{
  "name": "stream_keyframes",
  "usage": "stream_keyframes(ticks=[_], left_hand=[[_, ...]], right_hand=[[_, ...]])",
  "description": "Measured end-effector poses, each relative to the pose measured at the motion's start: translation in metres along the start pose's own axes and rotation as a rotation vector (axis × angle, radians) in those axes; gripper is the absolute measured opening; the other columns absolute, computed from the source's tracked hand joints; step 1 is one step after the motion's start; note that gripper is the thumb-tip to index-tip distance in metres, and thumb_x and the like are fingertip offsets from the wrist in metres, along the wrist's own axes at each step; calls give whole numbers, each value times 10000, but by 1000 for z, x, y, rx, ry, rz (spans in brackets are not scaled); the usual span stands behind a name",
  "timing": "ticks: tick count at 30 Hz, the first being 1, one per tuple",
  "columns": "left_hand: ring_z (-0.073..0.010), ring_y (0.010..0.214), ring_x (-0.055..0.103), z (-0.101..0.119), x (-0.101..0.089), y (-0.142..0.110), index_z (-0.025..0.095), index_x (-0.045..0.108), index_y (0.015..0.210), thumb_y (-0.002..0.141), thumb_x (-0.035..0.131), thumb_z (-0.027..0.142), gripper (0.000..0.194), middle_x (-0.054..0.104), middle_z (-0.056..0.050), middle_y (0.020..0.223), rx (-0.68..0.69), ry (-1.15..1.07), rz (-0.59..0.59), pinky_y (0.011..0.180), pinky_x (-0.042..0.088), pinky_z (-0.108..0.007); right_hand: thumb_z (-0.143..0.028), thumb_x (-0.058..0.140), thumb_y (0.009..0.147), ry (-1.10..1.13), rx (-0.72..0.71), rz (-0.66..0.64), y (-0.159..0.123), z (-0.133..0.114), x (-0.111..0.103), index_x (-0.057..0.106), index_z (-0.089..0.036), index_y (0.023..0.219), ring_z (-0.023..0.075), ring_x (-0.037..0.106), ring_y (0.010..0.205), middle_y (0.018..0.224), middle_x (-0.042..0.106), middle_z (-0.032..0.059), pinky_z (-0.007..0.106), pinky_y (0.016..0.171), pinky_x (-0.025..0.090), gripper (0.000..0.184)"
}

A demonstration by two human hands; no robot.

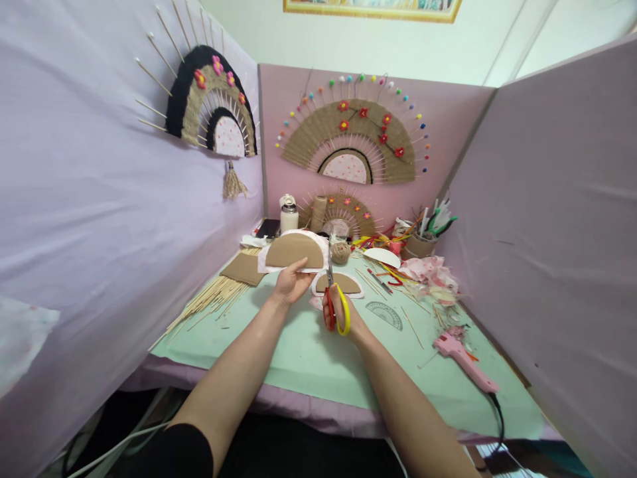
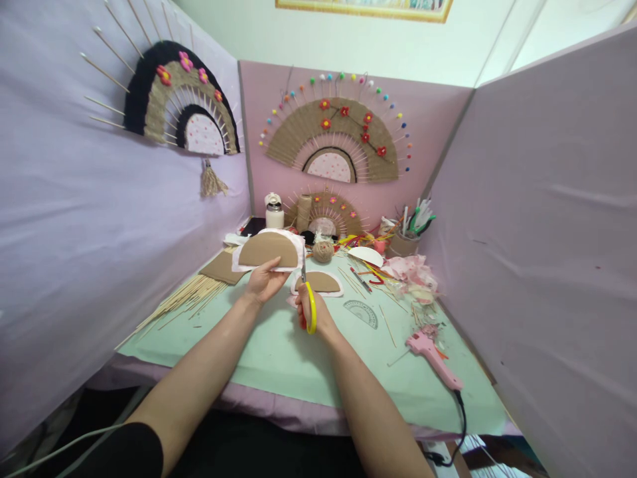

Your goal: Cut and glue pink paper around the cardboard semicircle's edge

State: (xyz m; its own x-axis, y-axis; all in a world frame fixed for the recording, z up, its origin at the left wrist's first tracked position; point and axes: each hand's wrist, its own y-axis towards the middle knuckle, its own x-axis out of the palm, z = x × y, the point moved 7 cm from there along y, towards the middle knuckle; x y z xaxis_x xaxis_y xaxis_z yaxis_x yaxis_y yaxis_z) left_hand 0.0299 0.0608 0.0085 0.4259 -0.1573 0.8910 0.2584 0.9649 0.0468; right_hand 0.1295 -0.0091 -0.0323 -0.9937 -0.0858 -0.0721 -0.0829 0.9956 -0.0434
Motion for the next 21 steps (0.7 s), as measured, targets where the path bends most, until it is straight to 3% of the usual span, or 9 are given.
stream_keyframes(ticks=[21], left_hand=[[-168, 924, 646, -5, -2, 1, 149, 583, 1149, 823, 471, 56, 357, 684, -77, 1016, 1, -21, 31, 903, 477, -325]], right_hand=[[-746, 319, 760, -73, -32, 99, 6, 11, -7, 436, -201, 671, 95, 377, 267, 371, 403, -51, 205, 267, 281, 565]])
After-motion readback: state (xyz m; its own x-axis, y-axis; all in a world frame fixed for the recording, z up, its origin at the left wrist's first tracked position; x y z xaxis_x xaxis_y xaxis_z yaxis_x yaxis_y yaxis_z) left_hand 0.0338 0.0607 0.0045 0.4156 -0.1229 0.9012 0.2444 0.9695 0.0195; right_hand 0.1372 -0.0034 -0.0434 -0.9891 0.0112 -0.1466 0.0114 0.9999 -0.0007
